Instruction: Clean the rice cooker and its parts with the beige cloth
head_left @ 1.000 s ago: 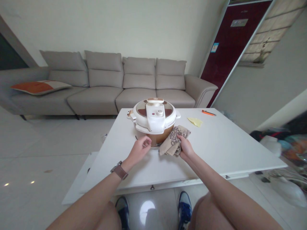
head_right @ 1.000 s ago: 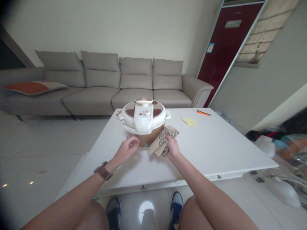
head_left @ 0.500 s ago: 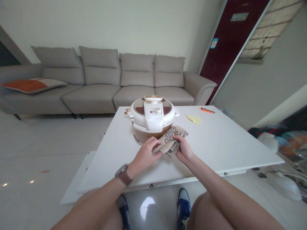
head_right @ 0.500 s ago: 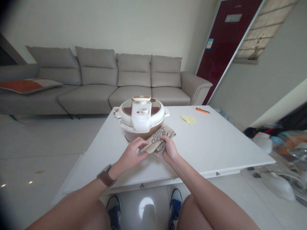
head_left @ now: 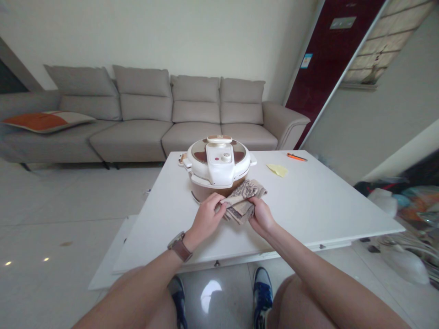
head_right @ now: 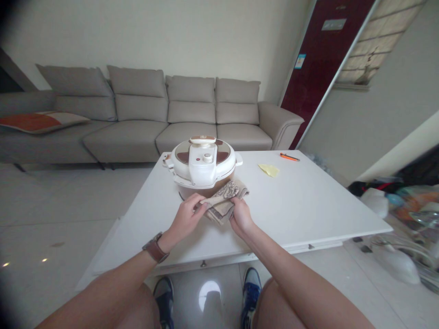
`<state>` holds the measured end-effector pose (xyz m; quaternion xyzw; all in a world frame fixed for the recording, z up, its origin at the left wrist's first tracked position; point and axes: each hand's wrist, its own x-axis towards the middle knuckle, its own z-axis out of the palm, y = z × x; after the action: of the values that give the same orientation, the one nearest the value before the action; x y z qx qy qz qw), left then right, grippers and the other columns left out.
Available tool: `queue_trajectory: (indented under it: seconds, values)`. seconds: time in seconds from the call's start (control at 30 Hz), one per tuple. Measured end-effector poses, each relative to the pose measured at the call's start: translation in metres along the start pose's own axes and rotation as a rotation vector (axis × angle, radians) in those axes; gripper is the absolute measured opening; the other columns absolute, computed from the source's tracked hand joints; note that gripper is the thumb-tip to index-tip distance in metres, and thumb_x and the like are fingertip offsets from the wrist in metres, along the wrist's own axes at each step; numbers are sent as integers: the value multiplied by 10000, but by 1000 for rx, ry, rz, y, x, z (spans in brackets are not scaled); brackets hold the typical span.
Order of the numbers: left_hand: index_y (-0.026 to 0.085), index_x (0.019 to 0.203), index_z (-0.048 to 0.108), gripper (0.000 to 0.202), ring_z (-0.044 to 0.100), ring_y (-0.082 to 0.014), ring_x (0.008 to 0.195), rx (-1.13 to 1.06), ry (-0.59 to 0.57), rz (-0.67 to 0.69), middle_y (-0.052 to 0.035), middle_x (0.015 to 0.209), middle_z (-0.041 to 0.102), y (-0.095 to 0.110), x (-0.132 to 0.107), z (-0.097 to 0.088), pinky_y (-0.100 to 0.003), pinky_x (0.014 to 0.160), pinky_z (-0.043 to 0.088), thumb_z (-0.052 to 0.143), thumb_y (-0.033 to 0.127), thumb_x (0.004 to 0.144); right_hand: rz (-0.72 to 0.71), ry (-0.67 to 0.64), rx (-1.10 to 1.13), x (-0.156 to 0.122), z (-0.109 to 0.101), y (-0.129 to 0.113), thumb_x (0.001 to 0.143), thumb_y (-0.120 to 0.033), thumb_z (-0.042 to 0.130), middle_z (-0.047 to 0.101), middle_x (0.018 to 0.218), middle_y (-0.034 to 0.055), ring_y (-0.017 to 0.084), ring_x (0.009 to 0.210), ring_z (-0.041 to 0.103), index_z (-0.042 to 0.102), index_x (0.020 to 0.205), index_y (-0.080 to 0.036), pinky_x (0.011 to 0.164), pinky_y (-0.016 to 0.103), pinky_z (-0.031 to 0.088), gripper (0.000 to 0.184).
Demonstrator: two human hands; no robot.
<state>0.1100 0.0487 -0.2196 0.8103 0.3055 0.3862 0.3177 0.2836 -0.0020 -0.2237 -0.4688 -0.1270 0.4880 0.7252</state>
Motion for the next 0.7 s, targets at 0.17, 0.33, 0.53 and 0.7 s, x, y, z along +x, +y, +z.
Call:
queue_trajectory:
  seconds: [0.17,0.33,0.53,0.7]
  values:
    - [199,920,666,154,618,-181,792,-105,97,-100,-31,865,672,3,1,-3,-284,721,469,567,303,976,-14,5,-86,-5,-2,4,698,-179,601,764,804,29,262,888,765,650,934,-210,789,357,640,243]
    - [186,923,679,181,655,-190,821,-216,171,-164,-37,873,705,7,3,-7,-278,736,501,590,340,959,38,-12,-167,-12,-3,1,709,-194,601,761,788,22,258,888,760,651,898,-214,763,336,623,197]
    - [186,886,681,183,627,-176,766,-167,226,-179,-18,816,694,8,6,-16,-270,710,477,594,336,945,54,-25,-172,-13,-8,-2,700,-166,586,753,758,20,254,823,764,646,883,-219,754,358,632,199]
    - [181,868,682,182,596,-166,737,-178,260,-174,-3,780,668,4,9,-20,-266,696,451,606,334,933,85,-71,-209,-11,-18,-10,659,-142,595,746,719,25,261,792,766,650,857,-216,730,358,638,219]
